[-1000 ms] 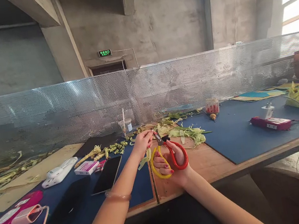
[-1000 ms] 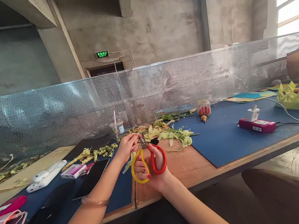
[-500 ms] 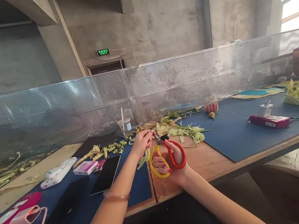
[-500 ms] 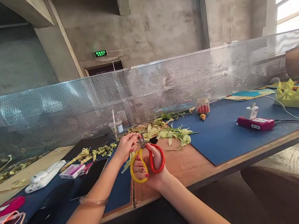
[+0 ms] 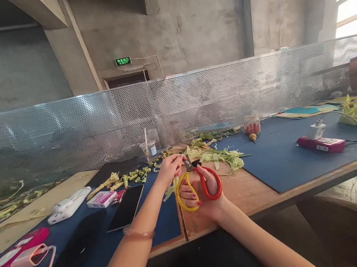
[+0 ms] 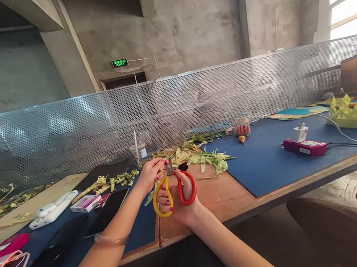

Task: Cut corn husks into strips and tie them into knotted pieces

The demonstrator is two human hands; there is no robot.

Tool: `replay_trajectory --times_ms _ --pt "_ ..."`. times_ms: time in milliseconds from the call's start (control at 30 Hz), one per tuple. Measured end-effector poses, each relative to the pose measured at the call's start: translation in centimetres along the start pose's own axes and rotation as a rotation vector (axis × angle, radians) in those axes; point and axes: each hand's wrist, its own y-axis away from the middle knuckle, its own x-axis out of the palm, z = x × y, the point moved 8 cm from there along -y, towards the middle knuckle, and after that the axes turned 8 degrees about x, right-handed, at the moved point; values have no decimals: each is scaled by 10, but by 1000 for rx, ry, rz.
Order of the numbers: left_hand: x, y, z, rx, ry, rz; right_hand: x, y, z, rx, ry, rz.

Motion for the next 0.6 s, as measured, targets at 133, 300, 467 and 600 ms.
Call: replay_trajectory --times_ms 133,300,467,600 --pt "0 0 -1 6 -17 -10 -2 -1 1 -4 -11 5" --pt "0 -1 2 9 -16 -6 -3 0 2 -3 -55 -12" --pt "-1 -1 3 17 -28 -18 -2 1 2 -5 -72 -26" --pt "-1 -1 2 9 -33 -21 -1 0 1 1 -69 -19"
